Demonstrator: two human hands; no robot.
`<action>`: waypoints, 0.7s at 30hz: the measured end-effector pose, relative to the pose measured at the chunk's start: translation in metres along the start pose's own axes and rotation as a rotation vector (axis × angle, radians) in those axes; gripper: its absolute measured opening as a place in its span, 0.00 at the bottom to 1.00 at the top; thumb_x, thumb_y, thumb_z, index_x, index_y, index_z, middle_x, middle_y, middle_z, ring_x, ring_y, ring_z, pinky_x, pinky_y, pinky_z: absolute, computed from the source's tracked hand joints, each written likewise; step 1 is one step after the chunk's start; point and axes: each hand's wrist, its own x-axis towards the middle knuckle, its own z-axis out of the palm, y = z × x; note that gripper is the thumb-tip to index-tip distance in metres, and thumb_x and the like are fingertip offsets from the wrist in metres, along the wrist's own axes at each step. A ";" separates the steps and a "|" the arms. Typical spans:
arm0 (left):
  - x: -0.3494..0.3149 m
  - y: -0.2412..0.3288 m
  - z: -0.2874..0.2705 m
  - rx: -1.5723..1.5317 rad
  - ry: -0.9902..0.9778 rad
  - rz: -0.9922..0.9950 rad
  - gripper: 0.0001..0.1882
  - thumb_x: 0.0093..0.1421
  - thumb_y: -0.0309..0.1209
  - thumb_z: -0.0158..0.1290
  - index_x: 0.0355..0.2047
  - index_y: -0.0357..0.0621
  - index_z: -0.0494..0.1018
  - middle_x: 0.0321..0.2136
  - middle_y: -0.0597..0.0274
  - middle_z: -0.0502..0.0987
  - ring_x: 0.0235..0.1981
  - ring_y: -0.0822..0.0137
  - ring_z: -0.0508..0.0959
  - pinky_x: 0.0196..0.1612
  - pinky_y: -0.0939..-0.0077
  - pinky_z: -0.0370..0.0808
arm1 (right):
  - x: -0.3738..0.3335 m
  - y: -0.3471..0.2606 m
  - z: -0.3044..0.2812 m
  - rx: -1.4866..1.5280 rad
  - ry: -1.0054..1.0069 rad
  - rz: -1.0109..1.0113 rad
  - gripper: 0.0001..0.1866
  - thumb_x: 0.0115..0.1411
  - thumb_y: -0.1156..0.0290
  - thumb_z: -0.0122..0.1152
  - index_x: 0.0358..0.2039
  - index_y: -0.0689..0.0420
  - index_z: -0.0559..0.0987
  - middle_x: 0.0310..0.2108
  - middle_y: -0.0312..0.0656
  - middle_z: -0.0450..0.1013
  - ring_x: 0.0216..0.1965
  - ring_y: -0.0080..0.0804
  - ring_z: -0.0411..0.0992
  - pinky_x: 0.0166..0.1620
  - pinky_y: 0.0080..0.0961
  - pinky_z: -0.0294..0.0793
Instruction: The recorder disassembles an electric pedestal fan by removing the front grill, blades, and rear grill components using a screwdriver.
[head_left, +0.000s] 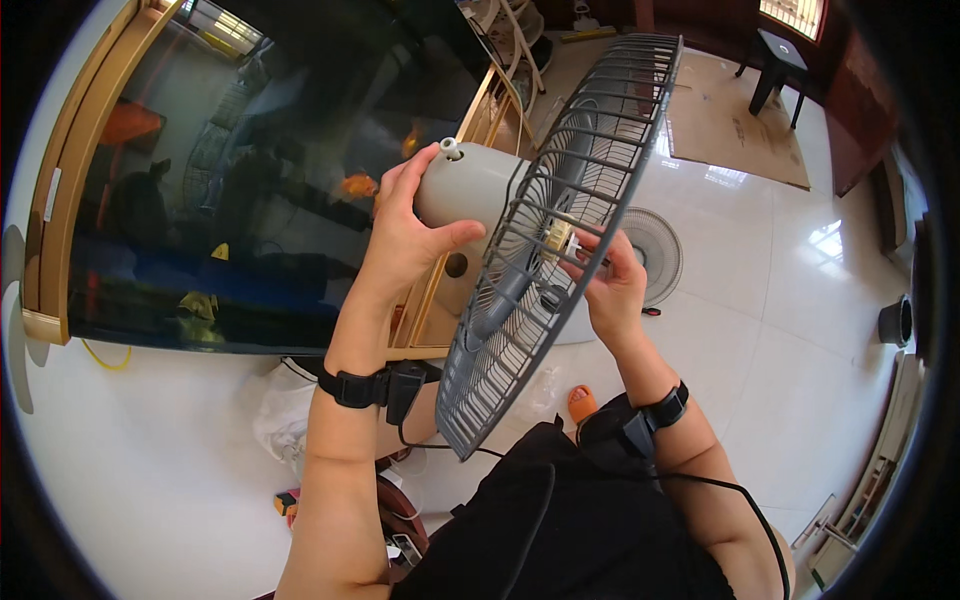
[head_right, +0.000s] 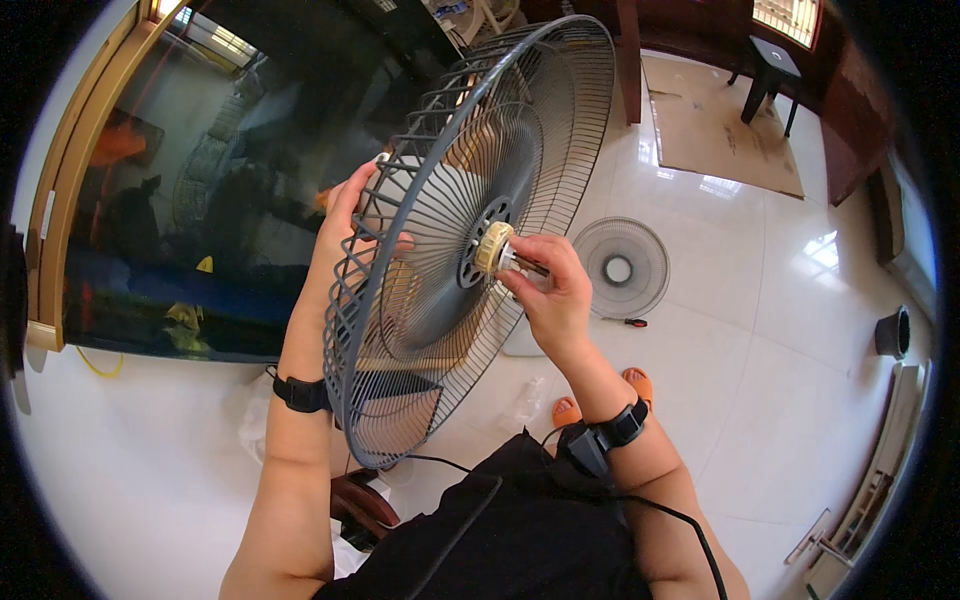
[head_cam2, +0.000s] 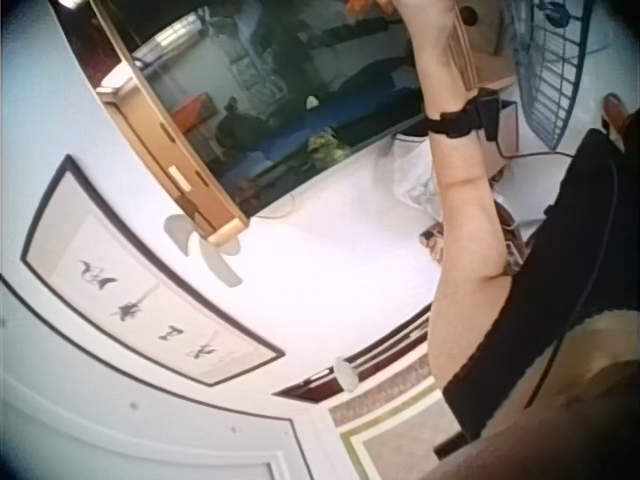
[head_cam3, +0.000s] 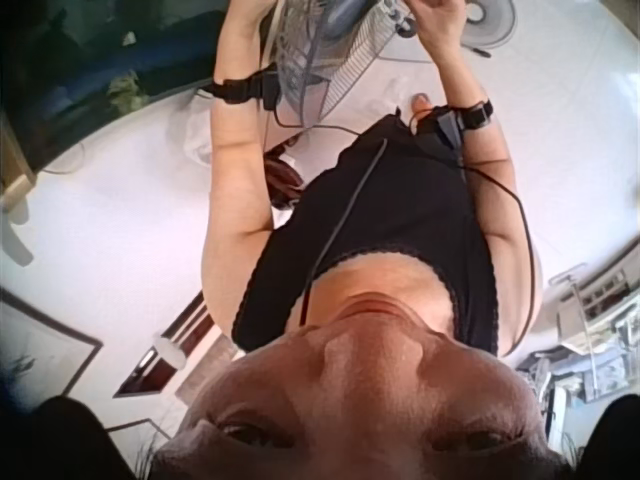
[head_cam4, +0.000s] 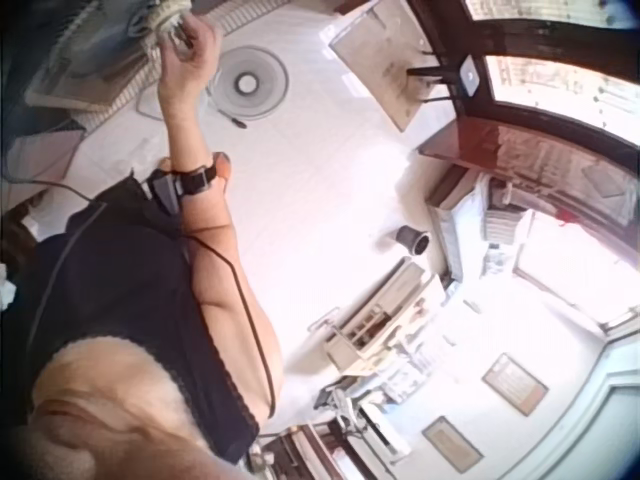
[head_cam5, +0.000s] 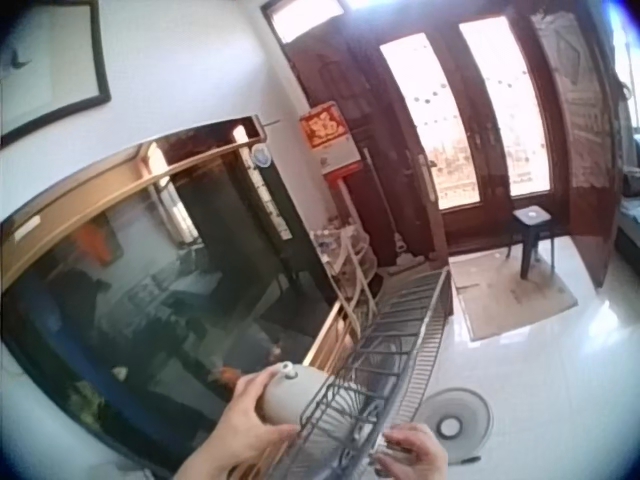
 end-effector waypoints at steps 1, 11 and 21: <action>0.000 0.001 0.001 -0.004 0.003 -0.001 0.49 0.35 0.42 0.70 0.57 0.44 0.59 0.52 0.55 0.58 0.54 0.61 0.61 0.57 0.69 0.61 | -0.001 0.004 -0.002 0.067 -0.002 0.050 0.20 0.43 0.87 0.65 0.39 0.61 0.75 0.39 0.42 0.69 0.41 0.28 0.69 0.45 0.21 0.71; 0.000 -0.001 0.004 -0.198 0.008 -0.038 0.50 0.34 0.41 0.70 0.57 0.43 0.59 0.51 0.55 0.57 0.53 0.61 0.61 0.56 0.69 0.62 | 0.005 -0.001 -0.007 -0.183 -0.036 -0.195 0.19 0.42 0.87 0.65 0.37 0.62 0.75 0.39 0.45 0.71 0.40 0.32 0.71 0.43 0.22 0.72; -0.005 0.008 0.003 -0.105 0.049 -0.007 0.41 0.39 0.25 0.67 0.56 0.49 0.62 0.50 0.58 0.60 0.53 0.65 0.63 0.54 0.74 0.65 | 0.004 0.004 -0.008 -0.212 -0.044 -0.296 0.19 0.40 0.88 0.66 0.35 0.62 0.73 0.36 0.44 0.72 0.37 0.31 0.71 0.39 0.22 0.72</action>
